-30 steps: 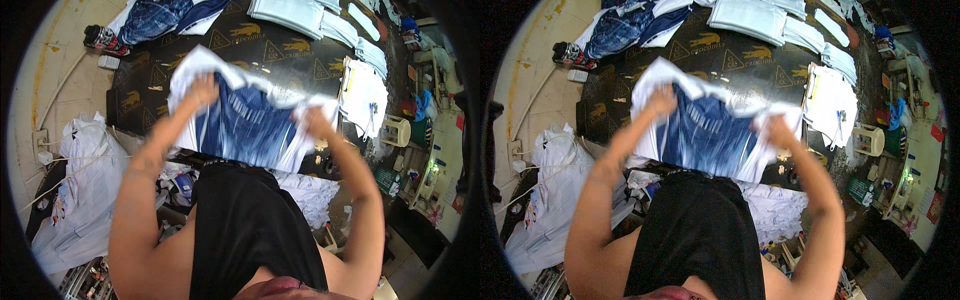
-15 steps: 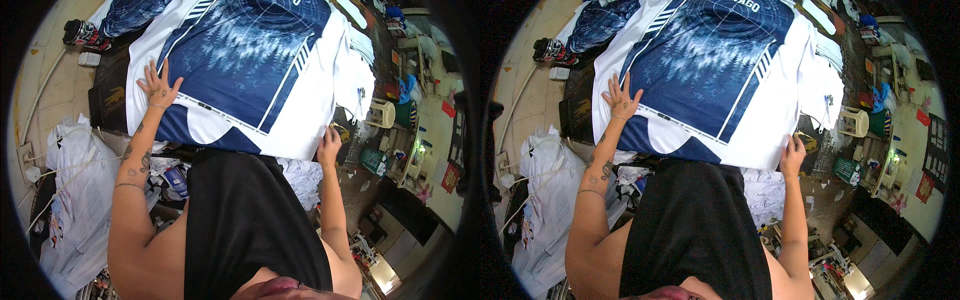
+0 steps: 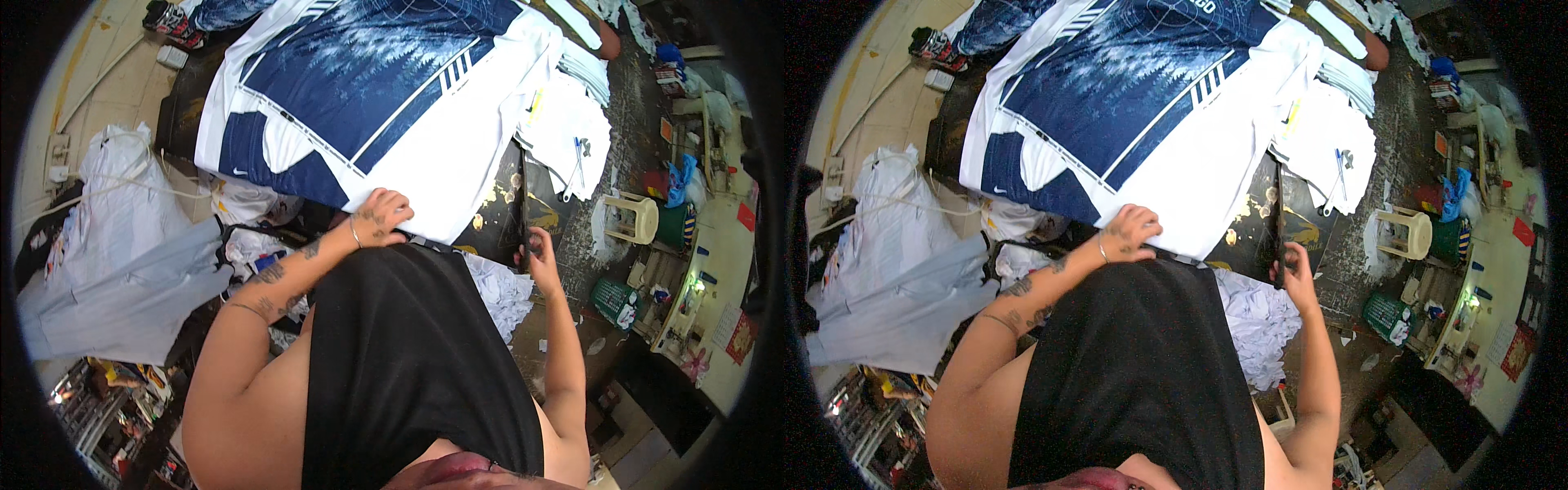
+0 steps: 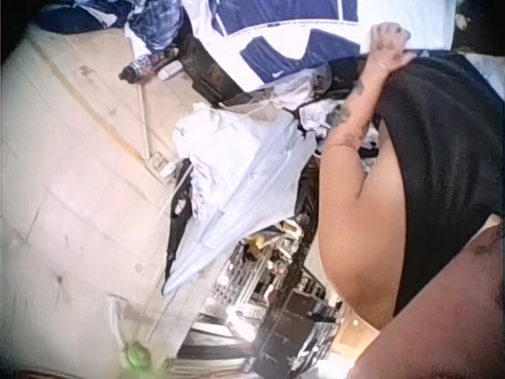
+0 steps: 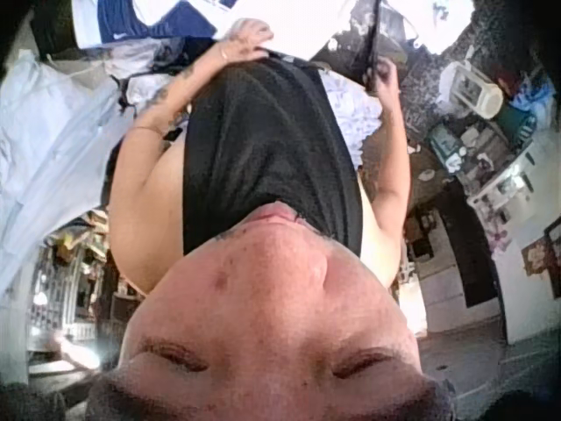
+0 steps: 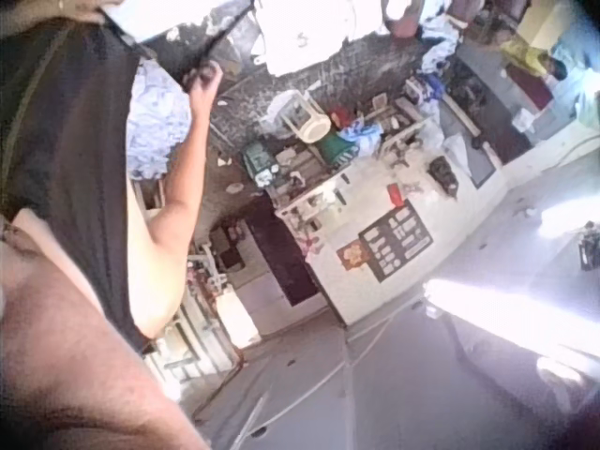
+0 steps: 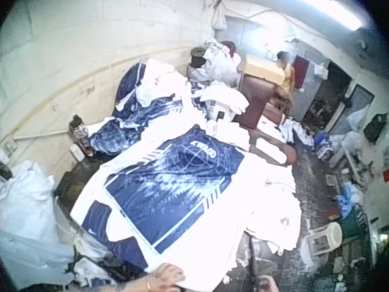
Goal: The person uses shears to cut a large white sheet of fabric on a worktable, then places a blue and white patterned jersey on top and cuts along its edges. The person repeatedly folds and cuts the white fabric, stacking the cut pieces on the table.
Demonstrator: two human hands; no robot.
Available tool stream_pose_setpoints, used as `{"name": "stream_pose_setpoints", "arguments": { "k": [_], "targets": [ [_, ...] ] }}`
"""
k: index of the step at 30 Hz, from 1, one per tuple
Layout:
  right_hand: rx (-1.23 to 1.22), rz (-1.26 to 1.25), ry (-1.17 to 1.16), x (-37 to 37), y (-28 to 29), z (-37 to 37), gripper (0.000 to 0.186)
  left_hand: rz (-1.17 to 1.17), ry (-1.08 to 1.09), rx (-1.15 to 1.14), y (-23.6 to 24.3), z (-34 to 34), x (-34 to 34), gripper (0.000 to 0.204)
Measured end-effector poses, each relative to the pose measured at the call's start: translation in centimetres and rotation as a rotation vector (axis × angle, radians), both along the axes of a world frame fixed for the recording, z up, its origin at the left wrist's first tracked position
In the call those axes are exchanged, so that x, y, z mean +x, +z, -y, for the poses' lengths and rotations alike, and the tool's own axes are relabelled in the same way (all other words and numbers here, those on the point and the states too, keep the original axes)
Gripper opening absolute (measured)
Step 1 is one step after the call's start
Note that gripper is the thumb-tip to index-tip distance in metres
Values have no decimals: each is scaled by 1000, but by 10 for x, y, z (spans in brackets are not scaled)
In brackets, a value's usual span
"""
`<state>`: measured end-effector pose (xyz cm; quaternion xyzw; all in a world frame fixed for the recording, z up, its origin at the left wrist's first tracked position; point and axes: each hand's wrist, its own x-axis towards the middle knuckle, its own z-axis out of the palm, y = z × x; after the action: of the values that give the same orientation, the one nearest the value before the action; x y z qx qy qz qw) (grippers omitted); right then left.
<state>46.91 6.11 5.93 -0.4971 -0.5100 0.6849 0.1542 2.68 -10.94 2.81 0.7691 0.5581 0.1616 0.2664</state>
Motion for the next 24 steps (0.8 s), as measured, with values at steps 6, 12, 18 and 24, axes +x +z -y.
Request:
{"name": "stream_pose_setpoints", "arguments": {
  "k": [6, 12, 18, 24],
  "targets": [
    [-570, 156, 584, 53, 65, -35, 82, -145, 425, 227, -35, 56, 55, 30],
    [-78, 300, 1183, -51, 27, -31, 96, -257, 644, 529, -22, 71, 91, 18],
    [56, 691, 1048, -80, 17, -22, 78, -233, 800, 490, -42, 76, 113, 20],
    [111, 298, 1042, -104, 16, -13, 76, -104, 870, 509, -50, 74, 119, 20]
  ]
}}
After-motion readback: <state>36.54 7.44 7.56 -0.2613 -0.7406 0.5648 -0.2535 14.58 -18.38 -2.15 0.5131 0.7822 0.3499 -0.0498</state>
